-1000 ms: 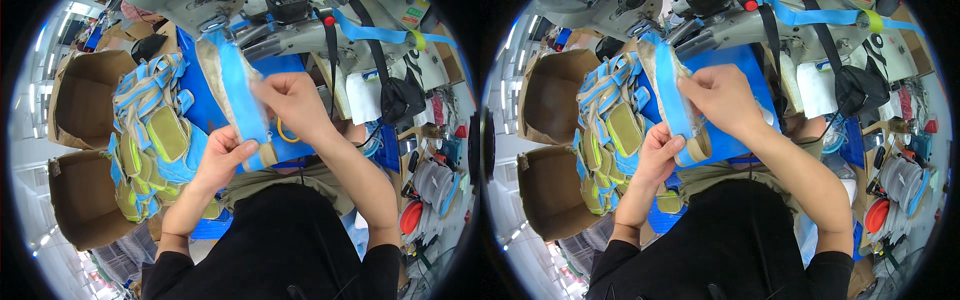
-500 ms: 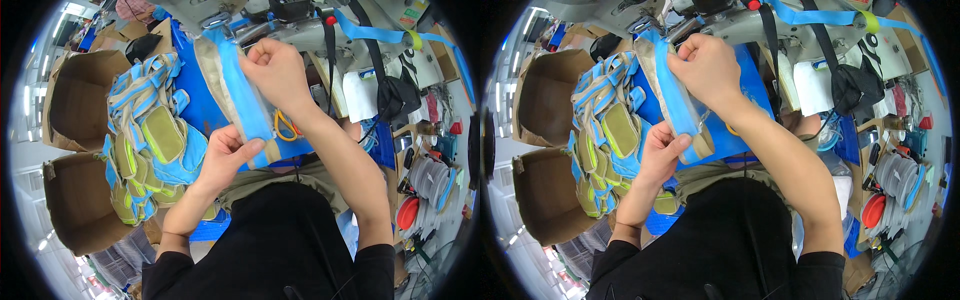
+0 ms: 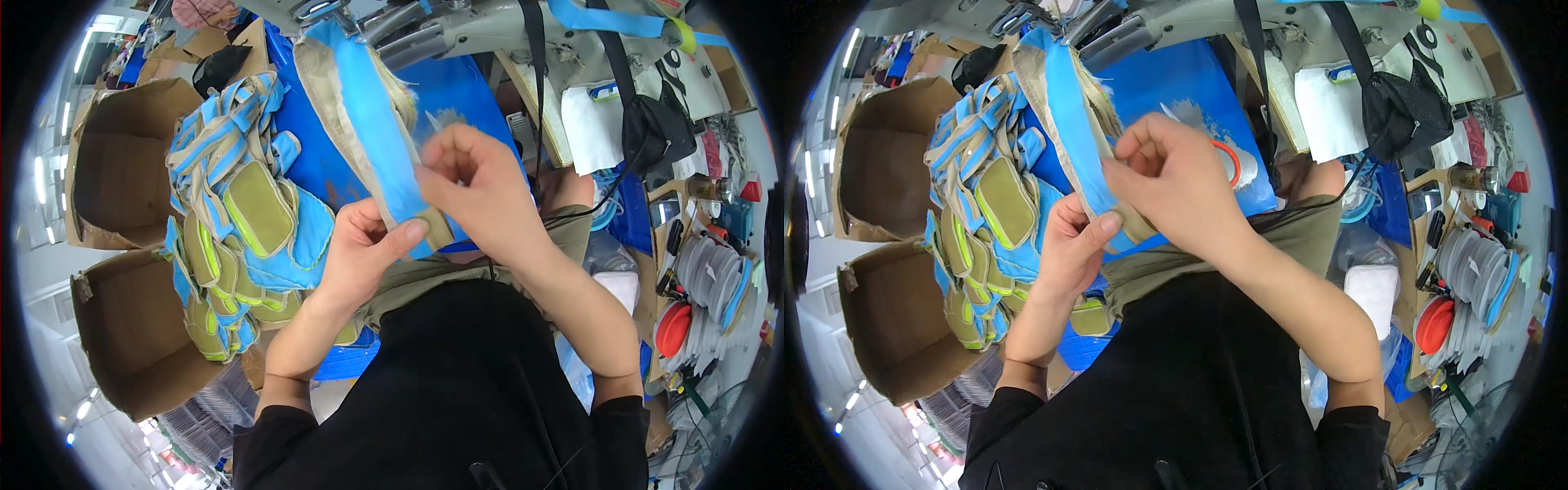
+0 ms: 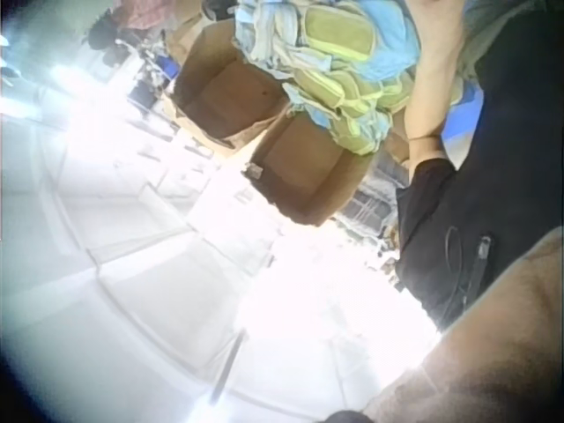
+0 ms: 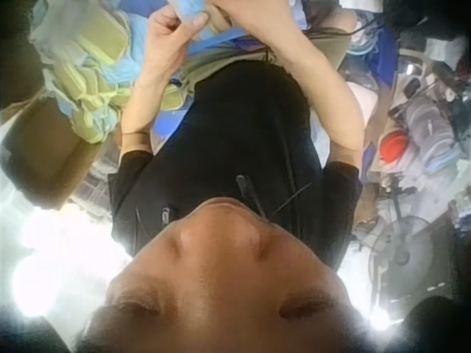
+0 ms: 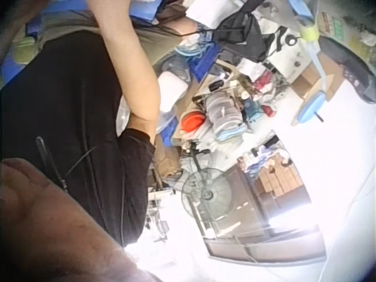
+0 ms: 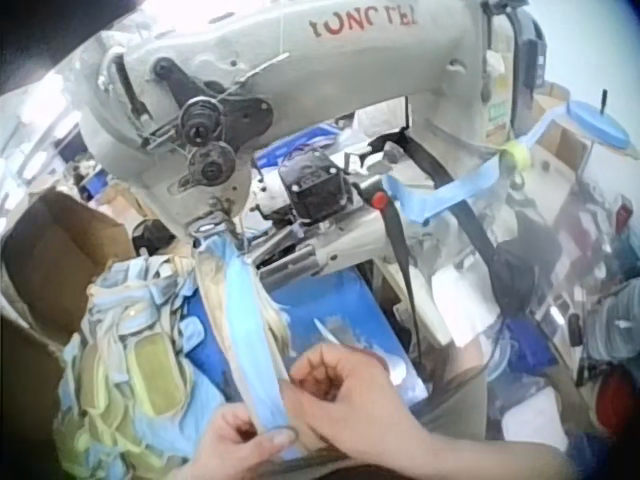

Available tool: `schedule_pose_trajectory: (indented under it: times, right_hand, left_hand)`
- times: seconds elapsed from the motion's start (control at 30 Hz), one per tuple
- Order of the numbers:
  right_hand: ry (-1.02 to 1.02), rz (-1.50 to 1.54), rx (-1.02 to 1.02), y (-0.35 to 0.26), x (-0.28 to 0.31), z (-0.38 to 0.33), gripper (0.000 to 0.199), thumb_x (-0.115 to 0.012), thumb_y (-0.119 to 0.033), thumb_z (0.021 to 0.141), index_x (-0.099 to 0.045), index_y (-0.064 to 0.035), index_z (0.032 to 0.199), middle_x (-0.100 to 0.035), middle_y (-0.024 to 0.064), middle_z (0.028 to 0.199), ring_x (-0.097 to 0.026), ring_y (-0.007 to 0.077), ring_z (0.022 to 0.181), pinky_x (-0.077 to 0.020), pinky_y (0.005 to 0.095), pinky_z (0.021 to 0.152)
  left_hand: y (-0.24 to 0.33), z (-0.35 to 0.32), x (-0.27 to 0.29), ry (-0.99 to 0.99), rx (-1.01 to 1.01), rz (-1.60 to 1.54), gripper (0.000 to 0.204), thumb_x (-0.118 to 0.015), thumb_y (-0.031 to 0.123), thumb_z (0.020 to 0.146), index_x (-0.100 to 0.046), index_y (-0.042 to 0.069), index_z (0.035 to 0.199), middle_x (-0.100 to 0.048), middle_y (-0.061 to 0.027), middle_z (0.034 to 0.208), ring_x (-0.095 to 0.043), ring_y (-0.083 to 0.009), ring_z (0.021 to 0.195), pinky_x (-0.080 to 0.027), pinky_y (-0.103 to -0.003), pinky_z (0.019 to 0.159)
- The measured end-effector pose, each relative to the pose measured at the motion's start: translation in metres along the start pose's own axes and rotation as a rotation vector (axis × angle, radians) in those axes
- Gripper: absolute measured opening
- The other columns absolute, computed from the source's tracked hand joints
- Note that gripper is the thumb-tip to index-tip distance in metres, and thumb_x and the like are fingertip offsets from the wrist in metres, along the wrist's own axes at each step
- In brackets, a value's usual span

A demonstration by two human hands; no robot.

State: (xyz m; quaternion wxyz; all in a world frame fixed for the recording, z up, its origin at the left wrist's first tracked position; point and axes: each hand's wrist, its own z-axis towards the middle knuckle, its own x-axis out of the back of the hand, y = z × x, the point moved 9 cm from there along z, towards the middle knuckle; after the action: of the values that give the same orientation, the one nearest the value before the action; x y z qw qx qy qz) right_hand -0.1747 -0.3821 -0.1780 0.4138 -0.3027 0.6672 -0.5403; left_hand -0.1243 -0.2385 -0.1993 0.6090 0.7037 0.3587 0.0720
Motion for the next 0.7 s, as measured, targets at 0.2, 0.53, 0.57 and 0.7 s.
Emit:
schedule_pose_trajectory:
  times: [0.2,0.53,0.57,0.7]
  right_hand:
    - [-0.034,0.287,-0.122,0.009,-0.006,0.001,0.020,-0.072,-0.016,0.099,-0.069,0.0026,0.091,-0.060,-0.0023,0.071,-0.051,0.0042,0.065,-0.0404,0.0237,0.059]
    - [-0.016,0.053,-0.001,0.006,-0.002,-0.024,0.020,-0.078,-0.013,0.094,-0.069,0.0008,0.082,-0.061,-0.0017,0.075,-0.050,0.0047,0.068,-0.0393,0.0244,0.061]
    - [-0.025,0.027,0.018,0.002,-0.002,-0.024,0.021,-0.078,-0.013,0.094,-0.069,0.0007,0.081,-0.060,-0.0018,0.075,-0.050,0.0043,0.067,-0.0385,0.0244,0.060]
    - [-0.032,0.059,-0.037,0.005,-0.002,-0.024,0.024,-0.077,-0.012,0.093,-0.065,0.0003,0.076,-0.058,-0.0025,0.074,-0.047,0.0026,0.063,-0.0344,0.0245,0.056]
  left_hand:
    - [0.010,0.000,-0.007,0.031,-0.032,0.026,0.020,-0.078,0.011,0.096,-0.076,0.003,0.114,-0.076,0.0005,0.098,-0.064,-0.0024,0.084,-0.049,-0.021,0.073]
    - [0.015,0.003,0.001,-0.009,-0.099,0.043,0.024,-0.072,0.012,0.099,-0.071,0.000,0.120,-0.074,-0.0010,0.102,-0.067,-0.0065,0.090,-0.054,-0.024,0.081]
    - [0.020,0.009,0.004,0.003,-0.096,0.012,0.025,-0.071,0.012,0.100,-0.070,-0.001,0.121,-0.075,-0.0023,0.103,-0.068,-0.0075,0.090,-0.055,-0.026,0.081]
    - [0.051,0.058,0.018,0.088,-0.075,-0.096,0.021,-0.067,0.014,0.102,-0.067,-0.001,0.117,-0.076,-0.0089,0.106,-0.073,-0.0150,0.090,-0.060,-0.033,0.084]
